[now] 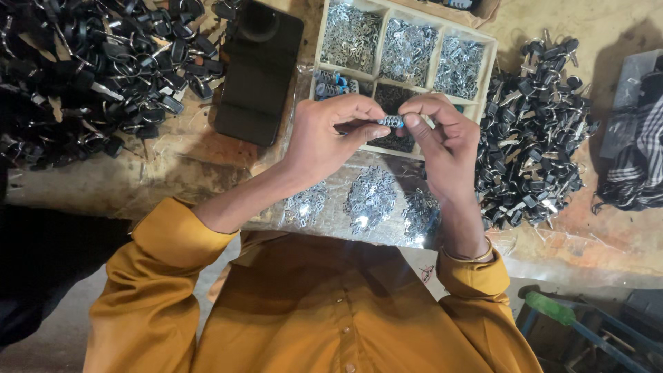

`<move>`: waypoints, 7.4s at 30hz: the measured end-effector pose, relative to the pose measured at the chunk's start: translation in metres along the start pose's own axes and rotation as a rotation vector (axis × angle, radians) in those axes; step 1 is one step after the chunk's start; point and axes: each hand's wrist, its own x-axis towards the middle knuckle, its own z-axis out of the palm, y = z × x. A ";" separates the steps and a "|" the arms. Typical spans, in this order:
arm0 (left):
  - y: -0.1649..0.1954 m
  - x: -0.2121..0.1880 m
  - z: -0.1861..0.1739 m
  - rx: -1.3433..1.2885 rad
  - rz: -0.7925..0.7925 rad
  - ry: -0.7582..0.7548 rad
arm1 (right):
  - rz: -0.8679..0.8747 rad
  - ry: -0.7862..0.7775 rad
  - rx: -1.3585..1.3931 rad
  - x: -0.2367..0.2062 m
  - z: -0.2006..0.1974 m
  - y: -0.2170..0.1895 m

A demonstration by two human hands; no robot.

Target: The person sits at a workbench assembling small electrical connector components. They pick tiny metal contact parts from a compartment tray and from piles on the bench, insert them into blue connector bodies one at a time, press them into place, and set finished connectors aside.

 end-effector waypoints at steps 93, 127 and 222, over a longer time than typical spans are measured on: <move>0.026 -0.180 0.033 -0.047 -0.148 0.069 | -0.211 0.159 -1.026 -0.155 -0.034 0.021; -0.017 -0.241 0.049 0.119 -0.194 0.217 | -0.056 0.116 -0.568 -0.210 0.068 0.027; -0.033 -0.251 0.040 -0.083 -0.210 0.205 | 0.077 0.196 -0.500 -0.209 0.084 0.043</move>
